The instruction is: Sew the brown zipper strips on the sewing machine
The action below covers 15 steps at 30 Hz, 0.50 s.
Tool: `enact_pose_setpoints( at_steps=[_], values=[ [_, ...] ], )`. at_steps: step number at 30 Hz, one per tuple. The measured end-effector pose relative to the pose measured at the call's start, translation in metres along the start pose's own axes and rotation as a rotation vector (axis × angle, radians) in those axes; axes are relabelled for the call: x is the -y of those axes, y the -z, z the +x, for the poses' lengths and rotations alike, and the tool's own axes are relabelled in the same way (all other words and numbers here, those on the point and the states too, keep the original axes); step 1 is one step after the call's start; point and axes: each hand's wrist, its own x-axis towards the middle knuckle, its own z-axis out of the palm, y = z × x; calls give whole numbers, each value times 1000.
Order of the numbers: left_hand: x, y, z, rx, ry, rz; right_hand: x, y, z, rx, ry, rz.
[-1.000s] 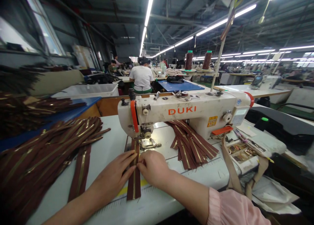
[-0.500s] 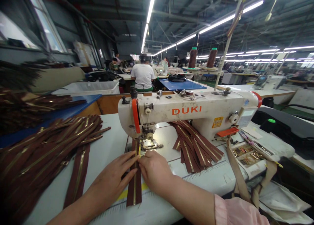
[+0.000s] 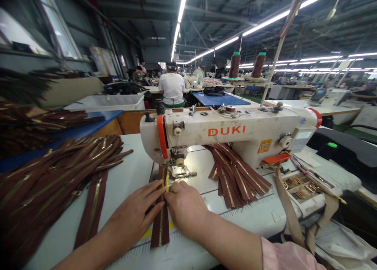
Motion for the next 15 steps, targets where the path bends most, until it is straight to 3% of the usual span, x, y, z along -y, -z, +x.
enact_pose_setpoints(
  at_steps=[6,8,11,15],
  values=[
    [2,5,10,76,6,24,-16,13,6,-11,52,122],
    [3,8,17,96,8,17,-29,22,15,-56,-25,196],
    [4,10,25,105,8,1,-51,33,35,-110,-253,272],
    [7,5,26,82,24,33,-68,30,65,-78,-321,319]
  ],
)
